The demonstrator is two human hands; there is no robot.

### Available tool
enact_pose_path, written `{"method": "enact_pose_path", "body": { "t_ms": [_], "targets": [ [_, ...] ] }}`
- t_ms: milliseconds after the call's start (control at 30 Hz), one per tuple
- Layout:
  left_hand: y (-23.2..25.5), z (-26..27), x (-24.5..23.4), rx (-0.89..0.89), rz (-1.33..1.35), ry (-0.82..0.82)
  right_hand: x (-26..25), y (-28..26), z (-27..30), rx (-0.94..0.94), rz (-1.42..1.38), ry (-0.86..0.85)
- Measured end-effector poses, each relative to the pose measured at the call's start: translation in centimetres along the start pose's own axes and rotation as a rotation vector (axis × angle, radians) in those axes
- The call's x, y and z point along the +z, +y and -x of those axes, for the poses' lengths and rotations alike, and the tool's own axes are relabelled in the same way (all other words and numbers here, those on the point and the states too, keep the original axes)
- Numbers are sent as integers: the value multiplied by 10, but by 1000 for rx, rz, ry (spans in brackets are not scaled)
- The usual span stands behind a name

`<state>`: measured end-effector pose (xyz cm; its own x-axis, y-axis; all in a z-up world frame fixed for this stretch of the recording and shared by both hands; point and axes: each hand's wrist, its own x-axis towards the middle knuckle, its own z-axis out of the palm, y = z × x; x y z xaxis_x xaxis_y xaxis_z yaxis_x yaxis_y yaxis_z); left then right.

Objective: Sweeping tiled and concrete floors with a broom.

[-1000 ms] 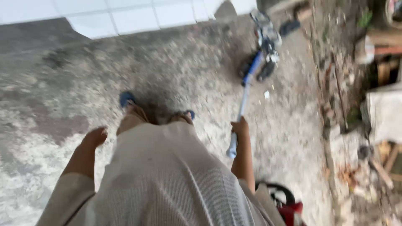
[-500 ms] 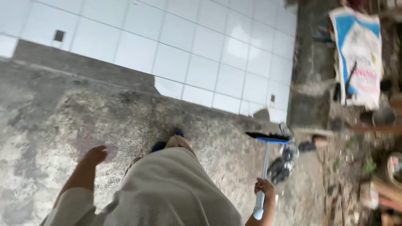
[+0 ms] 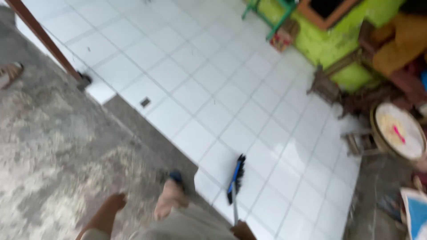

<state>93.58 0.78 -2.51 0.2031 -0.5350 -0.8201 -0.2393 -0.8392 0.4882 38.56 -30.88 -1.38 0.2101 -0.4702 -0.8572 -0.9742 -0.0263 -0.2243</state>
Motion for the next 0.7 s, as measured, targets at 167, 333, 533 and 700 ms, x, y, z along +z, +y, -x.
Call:
{"method": "enact_pose_path", "body": {
  "t_ms": [167,333,533,700],
  "targets": [
    [27,-44,-121,-72,-132,415,-120,-194,-120,-185,-109,-88],
    [4,-57,-104,-97,-36,452,-194,-430,24,-142,-700,-318],
    [14,-115,-157,-132,38,313,-226,-590,-104,-160,-928,-539],
    [58,-154,-314,-217,-74,340,-227,-693,-266,-157,-1015,-653]
  ]
}}
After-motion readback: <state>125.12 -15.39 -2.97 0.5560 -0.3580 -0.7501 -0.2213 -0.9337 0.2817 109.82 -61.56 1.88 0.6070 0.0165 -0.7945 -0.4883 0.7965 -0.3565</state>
